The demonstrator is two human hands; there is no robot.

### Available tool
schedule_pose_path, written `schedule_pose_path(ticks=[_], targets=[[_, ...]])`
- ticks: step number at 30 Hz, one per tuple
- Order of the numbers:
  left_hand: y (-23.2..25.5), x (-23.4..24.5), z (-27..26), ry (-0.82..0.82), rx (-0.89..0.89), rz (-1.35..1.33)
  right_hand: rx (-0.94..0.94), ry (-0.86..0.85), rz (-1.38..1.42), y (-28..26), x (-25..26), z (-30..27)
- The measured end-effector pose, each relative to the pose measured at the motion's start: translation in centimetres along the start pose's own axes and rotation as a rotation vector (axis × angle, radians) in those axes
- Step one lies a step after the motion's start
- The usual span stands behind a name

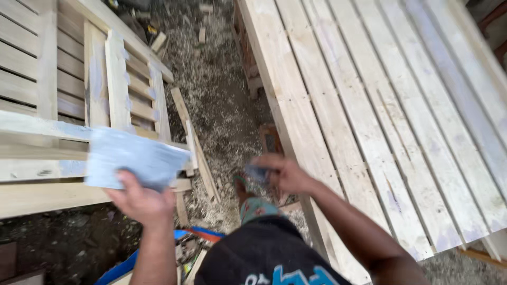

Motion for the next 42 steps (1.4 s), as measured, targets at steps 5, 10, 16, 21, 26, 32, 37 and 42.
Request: schedule_pose_path(ticks=[5,10,16,21,26,32,37,42], targets=[[-7.6,4.2,9.4,0.026,0.232,-0.243,0.457,0.528,1.27,6.0,17.8,7.8],[-15.9,4.2,9.8,0.152,0.427,-0.175,0.347,0.609,1.445,11.0,27.5,15.0],[-27.7,1.2,12.9,0.139,0.619,-0.291,0.162,0.628,1.521,18.6,30.8,25.8],[-35.1,0.5,21.1,0.109,0.662,-0.221,0.261,0.96,1.286,23.1,31.7,25.7],[-42.3,1.7,29.2,-0.01,0.646,0.032,0.28,1.032,0.717,17.4,29.7,24.6],[-46.9,3.8,31.7,0.163,0.62,-0.069,0.076,0.978,1.172,14.7,29.9,25.7],[-48.1,3.2,29.8,0.237,0.715,-0.009,0.045,1.058,1.201,13.6,30.1,25.7],[-50.5,3.5,30.7,0.193,0.726,0.014,-0.015,1.13,1.137,14.5,30.1,26.1]])
Point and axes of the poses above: each hand's wrist, its own z-axis towards the middle knuckle, its own x-axis out of the back of the hand, y = z × x, the point moved 7 cm from there along z, towards the middle knuckle, and after that the axes turned 15 degrees about -y, right-handed, at the moved point
